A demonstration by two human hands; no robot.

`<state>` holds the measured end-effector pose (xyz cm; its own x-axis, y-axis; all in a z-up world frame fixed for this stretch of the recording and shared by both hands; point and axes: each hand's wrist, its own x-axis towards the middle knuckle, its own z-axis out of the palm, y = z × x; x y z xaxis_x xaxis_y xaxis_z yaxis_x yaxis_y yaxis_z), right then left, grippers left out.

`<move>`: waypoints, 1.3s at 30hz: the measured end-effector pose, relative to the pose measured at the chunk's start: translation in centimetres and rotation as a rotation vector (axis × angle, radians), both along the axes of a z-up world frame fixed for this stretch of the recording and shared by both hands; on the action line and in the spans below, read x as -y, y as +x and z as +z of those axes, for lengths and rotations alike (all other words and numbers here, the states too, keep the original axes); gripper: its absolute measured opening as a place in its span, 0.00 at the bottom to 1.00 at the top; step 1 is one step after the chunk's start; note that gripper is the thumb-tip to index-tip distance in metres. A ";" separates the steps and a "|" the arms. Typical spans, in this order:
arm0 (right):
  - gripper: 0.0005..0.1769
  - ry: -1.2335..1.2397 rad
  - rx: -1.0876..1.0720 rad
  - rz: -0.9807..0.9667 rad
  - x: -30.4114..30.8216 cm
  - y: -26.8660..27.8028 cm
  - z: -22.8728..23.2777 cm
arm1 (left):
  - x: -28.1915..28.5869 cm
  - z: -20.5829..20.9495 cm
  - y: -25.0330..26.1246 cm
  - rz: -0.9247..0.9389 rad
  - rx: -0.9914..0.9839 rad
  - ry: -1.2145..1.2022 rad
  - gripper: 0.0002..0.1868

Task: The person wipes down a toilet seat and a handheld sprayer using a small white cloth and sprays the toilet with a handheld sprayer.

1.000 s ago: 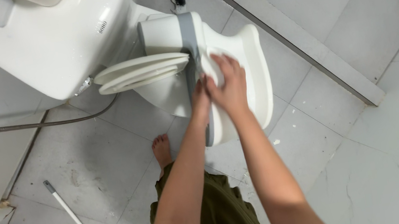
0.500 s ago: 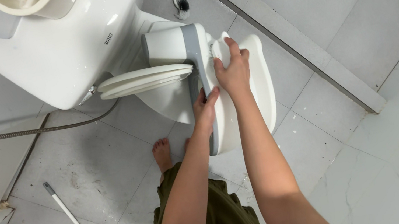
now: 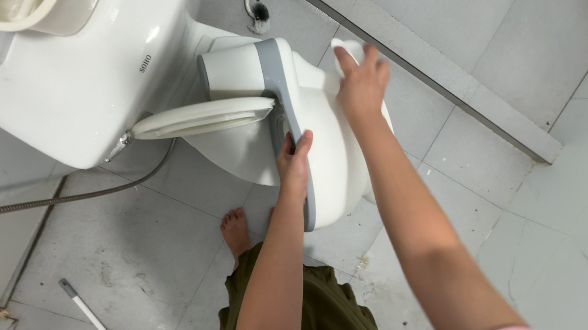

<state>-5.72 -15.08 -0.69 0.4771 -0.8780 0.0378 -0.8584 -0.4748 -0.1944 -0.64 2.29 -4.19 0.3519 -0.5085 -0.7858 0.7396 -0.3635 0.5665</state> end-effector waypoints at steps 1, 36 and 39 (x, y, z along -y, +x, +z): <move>0.38 0.001 0.001 -0.005 0.6 0.3 -0.4 | -0.2 -0.2 -0.3 -0.005 0.001 0.001 0.44; 0.38 0.022 0.071 -0.114 -9.1 -5.8 3.8 | -0.6 -2.3 -0.6 0.088 0.089 -0.019 0.45; 0.41 0.179 0.156 -0.271 -14.1 -9.3 5.9 | -0.2 -2.9 -0.6 0.119 0.124 -0.058 0.45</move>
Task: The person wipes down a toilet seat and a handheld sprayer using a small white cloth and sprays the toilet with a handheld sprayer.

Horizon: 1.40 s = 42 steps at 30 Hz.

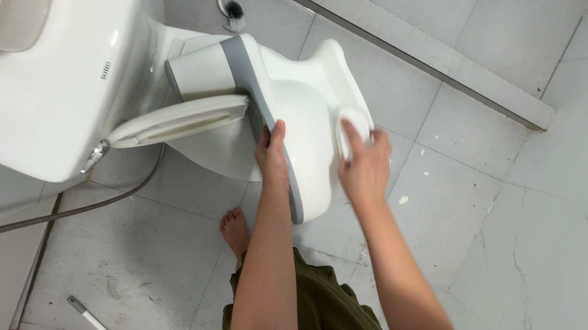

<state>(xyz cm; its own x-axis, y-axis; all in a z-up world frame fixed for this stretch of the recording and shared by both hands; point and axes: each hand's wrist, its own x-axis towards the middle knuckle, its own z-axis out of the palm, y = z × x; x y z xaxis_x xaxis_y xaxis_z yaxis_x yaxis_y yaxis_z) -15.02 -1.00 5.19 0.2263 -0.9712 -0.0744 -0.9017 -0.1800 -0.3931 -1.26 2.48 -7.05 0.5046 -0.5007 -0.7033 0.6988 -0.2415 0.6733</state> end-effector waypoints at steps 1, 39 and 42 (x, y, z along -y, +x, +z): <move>0.41 0.040 -0.032 -0.038 -1.5 -0.4 0.2 | -0.1 0.0 -0.1 -0.003 -0.005 0.001 0.45; 0.36 -0.032 0.556 -0.110 -1.3 0.7 -1.6 | -6.0 -2.1 -4.5 -0.180 -0.222 -0.025 0.45; 0.33 -0.100 0.514 0.079 -1.9 3.2 -1.5 | -5.7 -3.2 -4.6 -0.058 -0.355 -0.118 0.40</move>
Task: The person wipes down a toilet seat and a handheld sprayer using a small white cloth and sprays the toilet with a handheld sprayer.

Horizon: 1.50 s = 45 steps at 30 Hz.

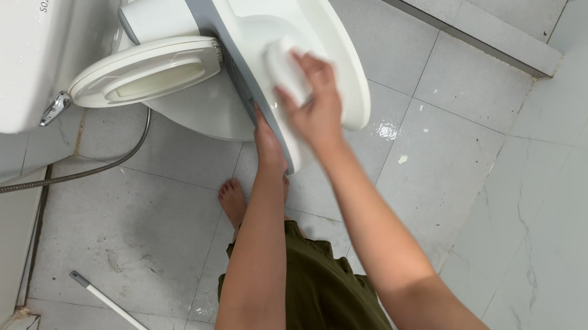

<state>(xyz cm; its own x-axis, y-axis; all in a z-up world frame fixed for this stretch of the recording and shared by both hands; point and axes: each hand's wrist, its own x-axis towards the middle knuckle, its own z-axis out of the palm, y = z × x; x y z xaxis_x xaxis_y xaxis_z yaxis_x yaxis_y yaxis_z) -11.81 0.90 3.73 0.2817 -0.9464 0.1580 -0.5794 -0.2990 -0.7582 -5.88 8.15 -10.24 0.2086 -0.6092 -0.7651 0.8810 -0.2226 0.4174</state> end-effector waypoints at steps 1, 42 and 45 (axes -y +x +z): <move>0.33 -0.002 0.001 -0.001 -1.2 0.3 -0.1 | 0.0 0.1 0.1 -0.001 0.001 -0.002 0.40; 0.42 -0.082 -0.141 -0.650 -8.0 -10.7 -9.7 | 0.4 9.2 -0.9 -0.277 0.785 0.277 0.33; 0.37 -0.235 -0.025 -0.454 -4.1 -8.3 -8.4 | 0.3 9.2 -0.9 -0.301 0.737 0.338 0.31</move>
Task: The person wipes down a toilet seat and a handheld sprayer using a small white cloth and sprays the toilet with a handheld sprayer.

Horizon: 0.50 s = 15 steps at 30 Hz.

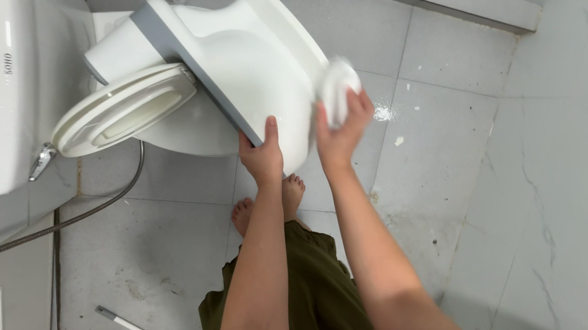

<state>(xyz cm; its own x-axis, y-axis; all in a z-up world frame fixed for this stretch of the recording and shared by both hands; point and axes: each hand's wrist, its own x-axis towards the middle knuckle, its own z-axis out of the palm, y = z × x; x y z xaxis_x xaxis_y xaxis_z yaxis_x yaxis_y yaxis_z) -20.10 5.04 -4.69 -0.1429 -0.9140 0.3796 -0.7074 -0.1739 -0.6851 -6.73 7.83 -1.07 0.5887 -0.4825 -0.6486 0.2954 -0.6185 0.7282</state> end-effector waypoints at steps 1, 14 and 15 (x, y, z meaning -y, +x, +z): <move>0.34 0.000 -0.045 0.076 2.0 1.2 0.7 | 0.0 -0.1 0.0 0.005 0.003 0.001 0.31; 0.34 0.410 -0.097 0.378 15.8 10.9 4.7 | -2.6 -5.4 -0.3 0.075 0.105 -0.109 0.30; 0.34 0.413 -0.099 0.394 16.7 12.3 4.4 | -2.7 -5.8 -0.4 0.067 0.072 -0.102 0.30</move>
<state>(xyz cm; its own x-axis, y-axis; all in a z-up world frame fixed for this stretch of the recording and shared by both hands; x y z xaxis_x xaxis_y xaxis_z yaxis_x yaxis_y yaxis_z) -7.79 -11.67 -0.27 0.2559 -0.9664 -0.0251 -0.7074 -0.1695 -0.6862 -7.09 10.54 -6.83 0.6651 -0.5013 -0.5534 0.2787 -0.5209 0.8068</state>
